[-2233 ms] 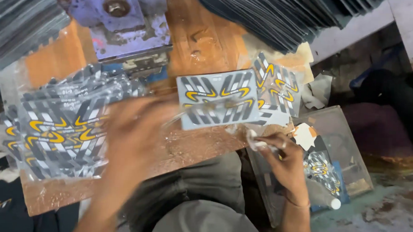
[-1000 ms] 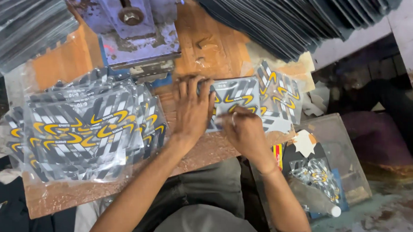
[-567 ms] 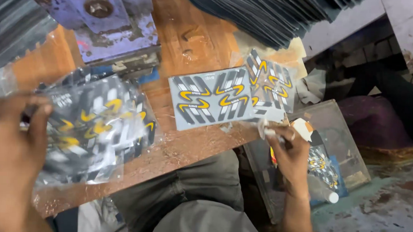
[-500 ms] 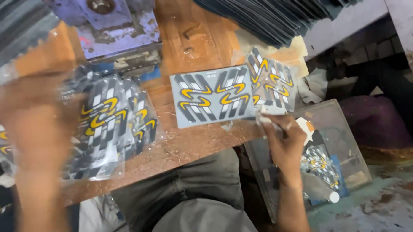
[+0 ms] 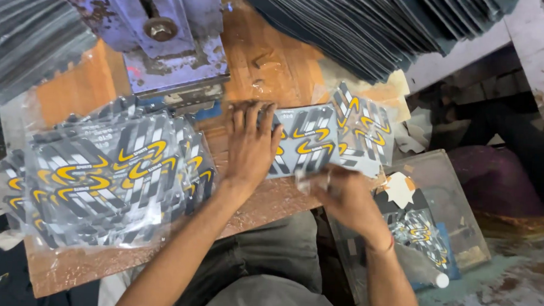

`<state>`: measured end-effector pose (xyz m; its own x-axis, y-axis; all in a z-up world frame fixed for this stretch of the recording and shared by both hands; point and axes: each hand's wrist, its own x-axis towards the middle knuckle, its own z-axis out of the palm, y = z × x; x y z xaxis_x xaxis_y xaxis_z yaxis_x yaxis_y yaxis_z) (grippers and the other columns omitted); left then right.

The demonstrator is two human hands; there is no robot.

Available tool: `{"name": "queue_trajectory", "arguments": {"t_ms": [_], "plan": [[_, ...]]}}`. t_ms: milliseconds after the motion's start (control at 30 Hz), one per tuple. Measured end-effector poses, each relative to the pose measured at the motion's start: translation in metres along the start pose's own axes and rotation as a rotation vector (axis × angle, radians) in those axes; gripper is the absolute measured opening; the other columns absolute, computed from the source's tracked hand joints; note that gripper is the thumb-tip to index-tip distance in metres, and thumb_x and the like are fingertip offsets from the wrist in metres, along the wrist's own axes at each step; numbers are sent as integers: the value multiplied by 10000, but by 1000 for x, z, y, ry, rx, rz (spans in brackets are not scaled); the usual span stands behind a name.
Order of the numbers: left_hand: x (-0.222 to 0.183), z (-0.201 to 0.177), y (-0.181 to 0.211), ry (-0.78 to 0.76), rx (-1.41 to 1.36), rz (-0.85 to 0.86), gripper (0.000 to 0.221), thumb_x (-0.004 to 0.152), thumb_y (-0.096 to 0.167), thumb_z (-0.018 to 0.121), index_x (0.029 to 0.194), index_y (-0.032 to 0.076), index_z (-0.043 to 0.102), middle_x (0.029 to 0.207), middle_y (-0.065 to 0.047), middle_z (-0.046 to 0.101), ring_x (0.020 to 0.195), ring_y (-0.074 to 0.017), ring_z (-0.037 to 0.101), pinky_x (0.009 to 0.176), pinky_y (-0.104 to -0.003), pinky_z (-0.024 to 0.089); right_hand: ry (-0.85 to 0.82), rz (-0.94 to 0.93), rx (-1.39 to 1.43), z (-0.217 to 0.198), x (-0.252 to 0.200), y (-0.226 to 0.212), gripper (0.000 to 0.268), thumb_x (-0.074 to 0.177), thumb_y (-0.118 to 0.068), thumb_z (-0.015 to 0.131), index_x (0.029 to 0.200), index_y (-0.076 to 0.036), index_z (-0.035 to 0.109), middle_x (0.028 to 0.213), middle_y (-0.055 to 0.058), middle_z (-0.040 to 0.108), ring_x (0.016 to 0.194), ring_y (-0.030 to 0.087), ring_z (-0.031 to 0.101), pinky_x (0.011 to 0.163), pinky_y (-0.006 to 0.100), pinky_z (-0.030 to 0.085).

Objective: The person cleans and sorts printed stickers in a print shop environment.

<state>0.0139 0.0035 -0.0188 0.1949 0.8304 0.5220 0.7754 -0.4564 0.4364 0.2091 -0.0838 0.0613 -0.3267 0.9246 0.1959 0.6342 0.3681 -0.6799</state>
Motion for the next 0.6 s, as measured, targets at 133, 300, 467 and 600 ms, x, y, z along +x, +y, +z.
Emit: {"name": "queue_trajectory", "arguments": {"t_ms": [133,300,467,600], "plan": [[-1,-4,4,19,-13,-10,433,950,271,701,1317,53,624,1305,-146,555,1291,-376,471,1186,-600,291,316,-5,-221,25,54,42,80,923,-71,709,983,-61,761,895,156,709,774,347,689,673,444,522],[-1,4,-2,-2,-32,-46,387,963,256,707,1293,69,630,1286,-150,547,1237,-370,483,1159,-599,285,195,-43,-259,43,60,28,133,873,-25,719,986,-47,785,789,209,626,730,381,651,651,455,507],[6,-26,12,6,1,-8,278,954,239,708,1177,86,642,1188,-107,591,1160,-335,527,1165,-609,294,71,-43,-1,16,2,4,154,864,-3,718,996,-57,776,898,136,718,793,300,707,681,368,543],[8,-118,31,32,-207,39,132,986,160,701,1104,127,654,987,-60,733,983,-289,672,1061,-514,414,229,256,66,-3,-51,6,213,845,-29,754,1052,-61,789,901,62,762,756,161,711,645,290,524]]}}
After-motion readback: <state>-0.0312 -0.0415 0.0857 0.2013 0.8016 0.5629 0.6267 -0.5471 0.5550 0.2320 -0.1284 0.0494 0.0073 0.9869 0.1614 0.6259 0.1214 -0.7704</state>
